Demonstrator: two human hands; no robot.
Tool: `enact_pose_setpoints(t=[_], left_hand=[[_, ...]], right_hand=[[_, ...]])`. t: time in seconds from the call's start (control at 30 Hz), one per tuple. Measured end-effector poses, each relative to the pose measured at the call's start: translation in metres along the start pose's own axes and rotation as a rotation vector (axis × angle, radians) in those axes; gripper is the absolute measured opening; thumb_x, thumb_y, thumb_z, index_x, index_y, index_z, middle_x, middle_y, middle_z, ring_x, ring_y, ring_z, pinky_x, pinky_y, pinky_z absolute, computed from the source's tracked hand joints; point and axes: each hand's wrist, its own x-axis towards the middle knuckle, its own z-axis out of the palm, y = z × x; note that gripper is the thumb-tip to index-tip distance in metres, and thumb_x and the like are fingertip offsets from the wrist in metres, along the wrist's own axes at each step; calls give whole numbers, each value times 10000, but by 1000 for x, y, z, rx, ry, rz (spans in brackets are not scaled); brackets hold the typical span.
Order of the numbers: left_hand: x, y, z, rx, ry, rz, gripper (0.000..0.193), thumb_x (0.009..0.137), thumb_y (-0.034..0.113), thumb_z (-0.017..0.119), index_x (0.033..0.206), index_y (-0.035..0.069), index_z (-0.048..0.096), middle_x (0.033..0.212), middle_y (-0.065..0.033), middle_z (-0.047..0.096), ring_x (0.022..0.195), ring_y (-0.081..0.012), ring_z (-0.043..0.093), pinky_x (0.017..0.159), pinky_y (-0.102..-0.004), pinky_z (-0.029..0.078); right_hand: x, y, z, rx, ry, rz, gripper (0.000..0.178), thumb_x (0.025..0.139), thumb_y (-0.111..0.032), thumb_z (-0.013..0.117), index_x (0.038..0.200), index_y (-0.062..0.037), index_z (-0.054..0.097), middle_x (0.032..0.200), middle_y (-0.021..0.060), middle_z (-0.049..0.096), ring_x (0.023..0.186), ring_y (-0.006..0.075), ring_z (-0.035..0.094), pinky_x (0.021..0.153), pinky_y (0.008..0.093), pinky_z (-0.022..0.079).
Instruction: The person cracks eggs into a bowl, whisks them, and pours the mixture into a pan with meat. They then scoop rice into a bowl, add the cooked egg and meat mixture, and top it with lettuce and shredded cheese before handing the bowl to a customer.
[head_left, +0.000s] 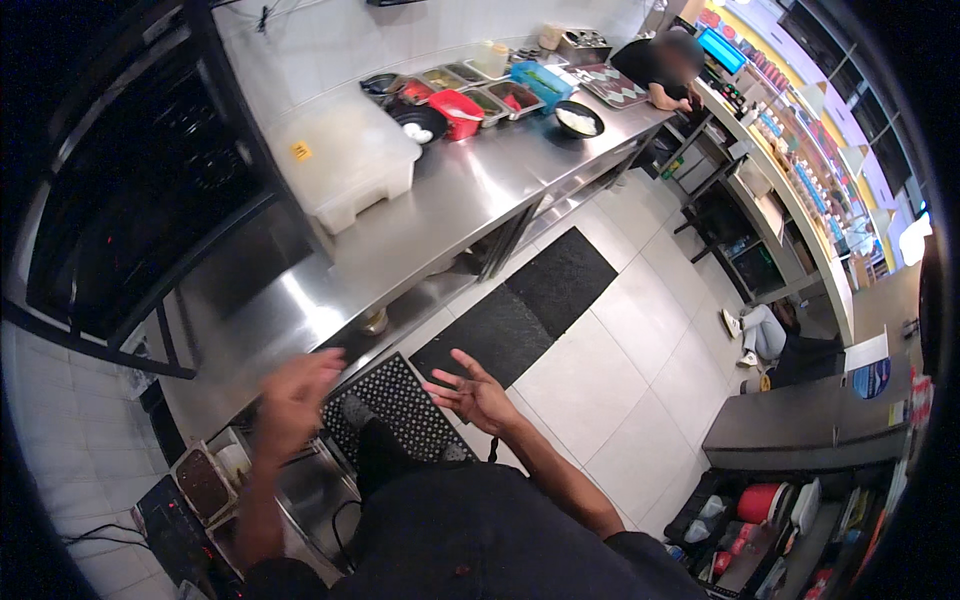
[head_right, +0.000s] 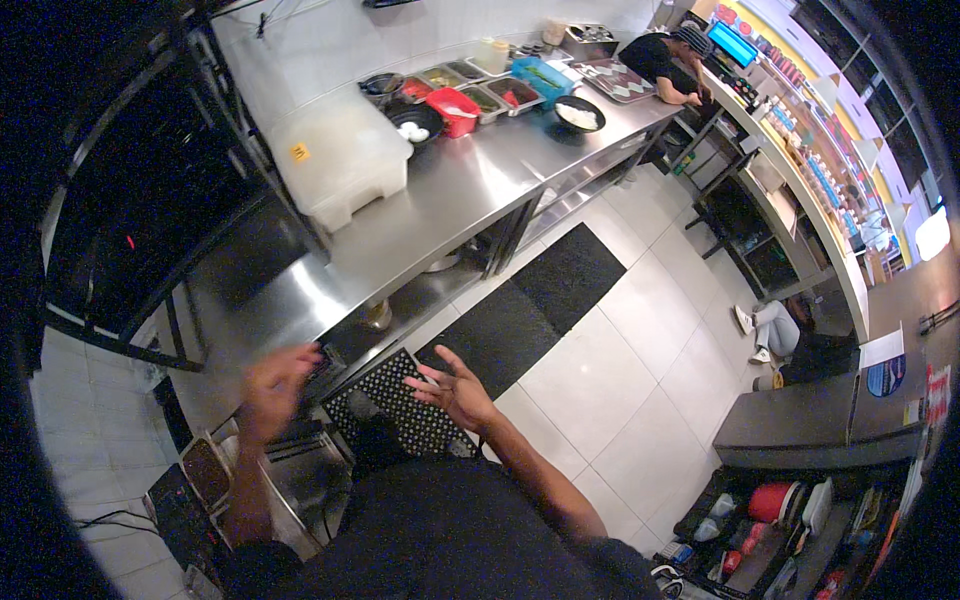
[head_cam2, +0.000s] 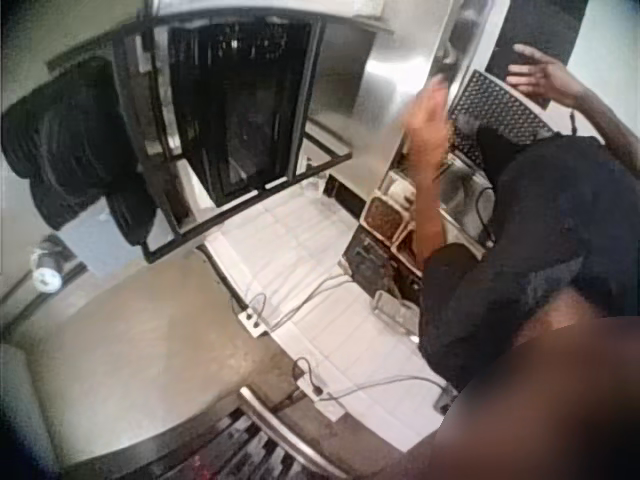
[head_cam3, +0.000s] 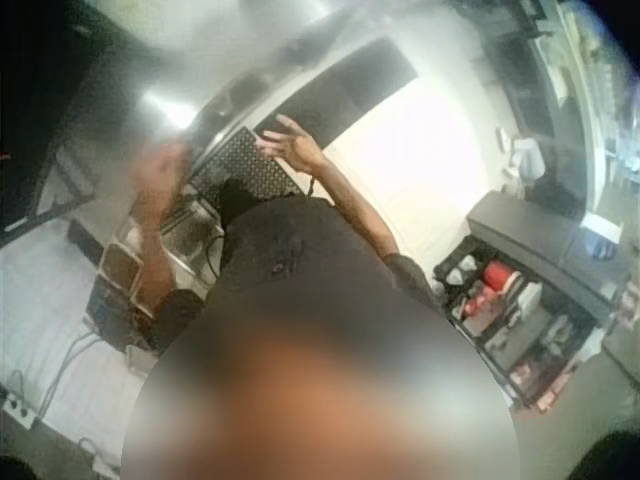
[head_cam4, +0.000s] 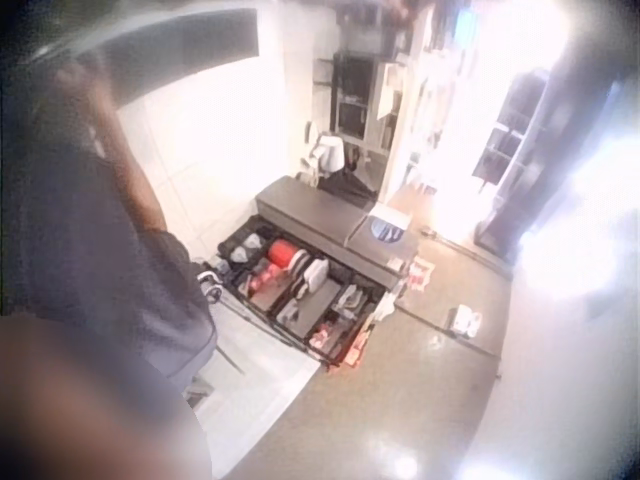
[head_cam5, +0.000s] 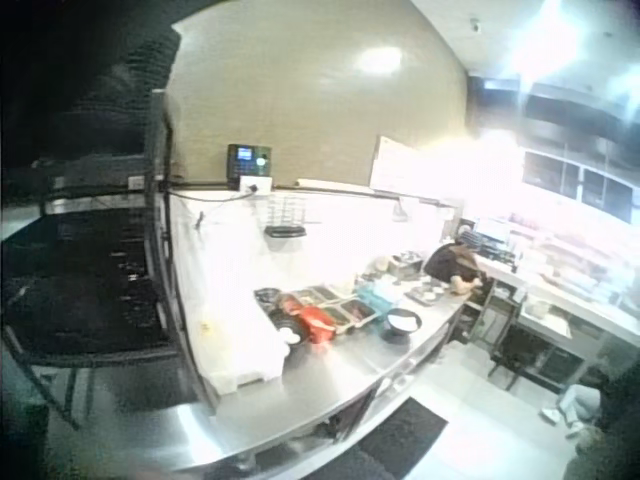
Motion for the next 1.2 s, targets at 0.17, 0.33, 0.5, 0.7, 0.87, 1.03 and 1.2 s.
enact_pose_setpoints(t=[0.17,0.33,0.5,0.7,0.87,1.03,1.2], left_hand=[[46,17,206,146,-178,557,430,984,285,519,1348,70,594,1445,-150,520,1326,-336,487,1147,-484,304],[147,-36,245,394,-164,558,458,1031,307,432,1407,64,529,1457,-172,504,1370,-314,443,1152,-493,280],[248,-85,264,350,-157,128,361,1003,238,499,1247,-11,592,1239,-218,611,1150,-374,585,994,-488,434],[386,-21,319,229,-329,158,285,969,230,528,1099,5,646,1110,-200,649,1039,-389,620,904,-484,499],[527,-28,344,416,134,-74,388,953,299,552,1175,-16,592,1108,-235,595,1022,-427,608,833,-518,532],[641,-48,352,710,206,-285,366,910,208,622,1145,-70,594,1124,-298,567,1041,-449,618,829,-539,545],[649,-68,336,843,161,-436,209,866,29,559,1008,-94,651,1125,-312,596,973,-458,663,842,-514,555]], right_hand=[[21,-34,19,313,-498,23,723,995,-592,359,1471,-49,396,1462,142,473,1330,323,474,1105,464,393],[57,-116,-38,698,-616,59,664,1033,-548,331,1422,-25,455,1471,149,495,1350,312,469,1114,432,378],[14,-241,-98,43,159,-295,487,1028,-431,453,1331,-59,537,1363,148,585,1287,292,536,1049,461,430],[-54,-286,-304,333,859,-600,240,916,-365,645,997,-166,537,1046,-5,648,928,191,641,692,322,478],[-45,-340,-339,487,1000,-564,332,970,-357,599,711,-196,468,801,-43,627,774,163,617,596,324,447],[45,-460,-434,349,832,-353,309,967,-389,599,745,-193,509,847,-30,620,823,189,610,620,337,452],[155,-632,-452,-58,653,-233,227,950,-414,608,848,-219,550,961,-39,618,924,186,560,771,348,395]])
